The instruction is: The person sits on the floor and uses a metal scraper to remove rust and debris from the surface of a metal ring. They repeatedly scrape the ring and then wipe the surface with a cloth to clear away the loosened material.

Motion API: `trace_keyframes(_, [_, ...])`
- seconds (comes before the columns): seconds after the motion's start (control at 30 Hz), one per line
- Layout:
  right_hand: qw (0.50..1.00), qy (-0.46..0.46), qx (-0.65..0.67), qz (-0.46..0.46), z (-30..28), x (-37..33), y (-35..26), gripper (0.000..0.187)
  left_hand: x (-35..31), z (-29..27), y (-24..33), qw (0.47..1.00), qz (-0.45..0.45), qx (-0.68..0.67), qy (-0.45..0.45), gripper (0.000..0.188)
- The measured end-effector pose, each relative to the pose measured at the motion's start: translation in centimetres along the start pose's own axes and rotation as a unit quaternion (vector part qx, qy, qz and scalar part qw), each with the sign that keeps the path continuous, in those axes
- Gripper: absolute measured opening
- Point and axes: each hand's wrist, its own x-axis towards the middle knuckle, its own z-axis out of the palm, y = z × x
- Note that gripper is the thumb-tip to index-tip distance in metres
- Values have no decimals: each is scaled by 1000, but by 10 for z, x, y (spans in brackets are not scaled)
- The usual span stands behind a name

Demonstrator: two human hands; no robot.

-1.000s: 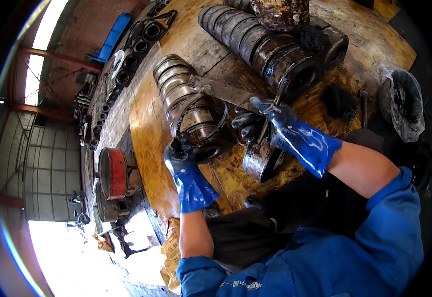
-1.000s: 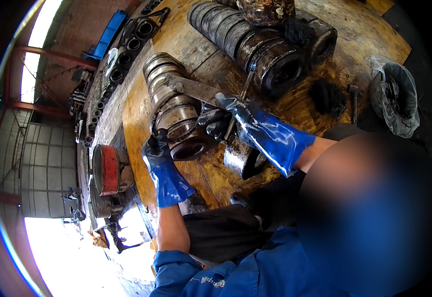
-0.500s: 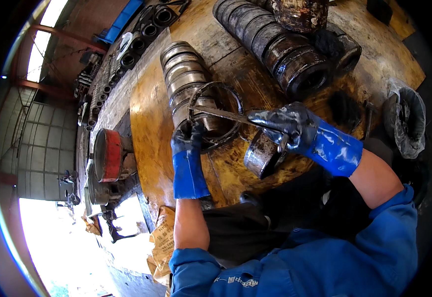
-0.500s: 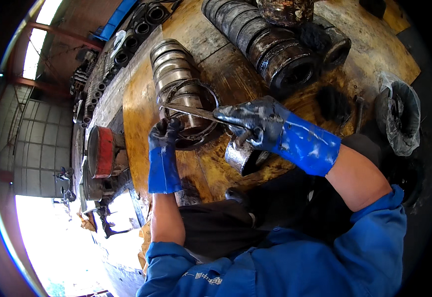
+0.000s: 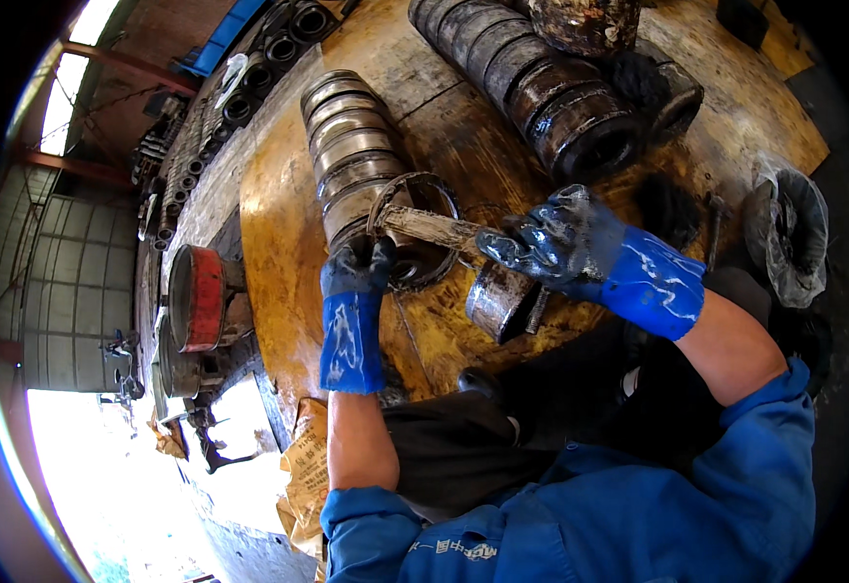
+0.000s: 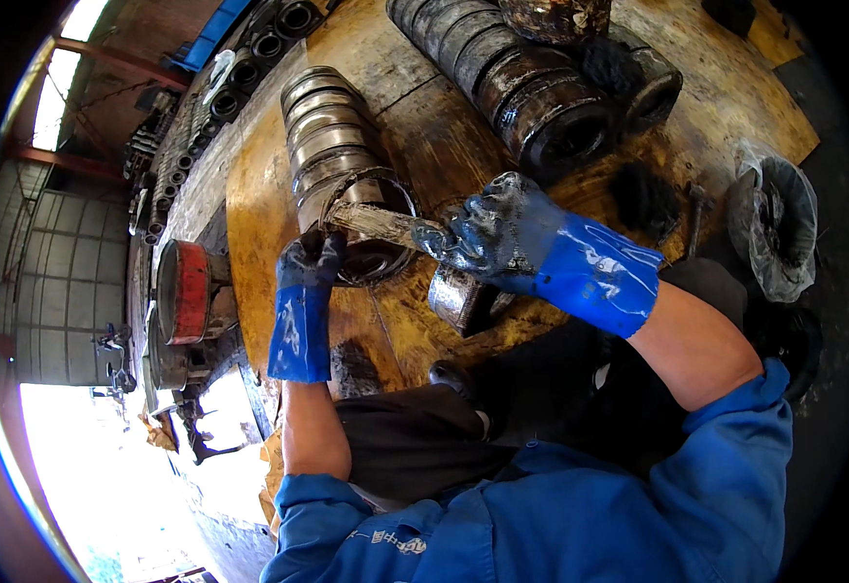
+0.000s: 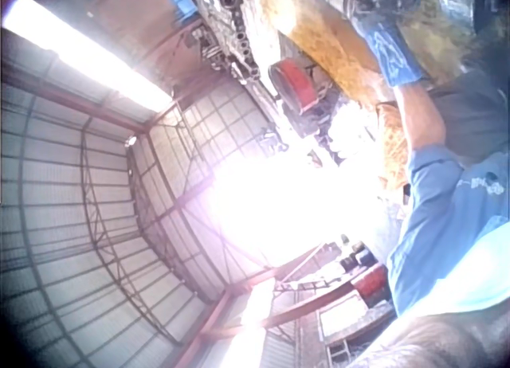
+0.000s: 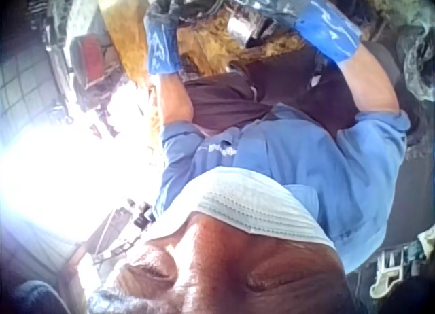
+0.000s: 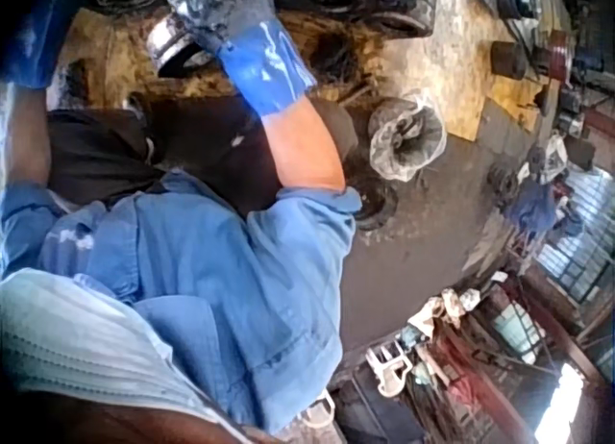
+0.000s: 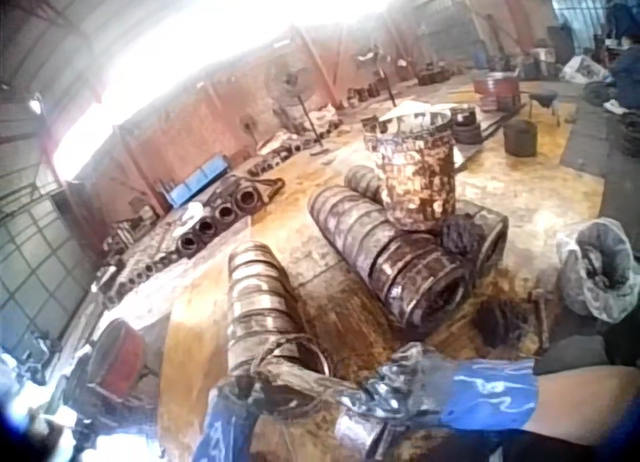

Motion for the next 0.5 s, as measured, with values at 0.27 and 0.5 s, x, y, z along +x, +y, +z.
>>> trace_keyframes(0.27, [999,-7,-29,-14,7,-4,0,49,2,6,-17,1000,-19,-8,0,33])
trace_keyframes(0.5, [997,-16,-74,5,10,-10,9,47,-10,-10,18,988,40,149,-2,39])
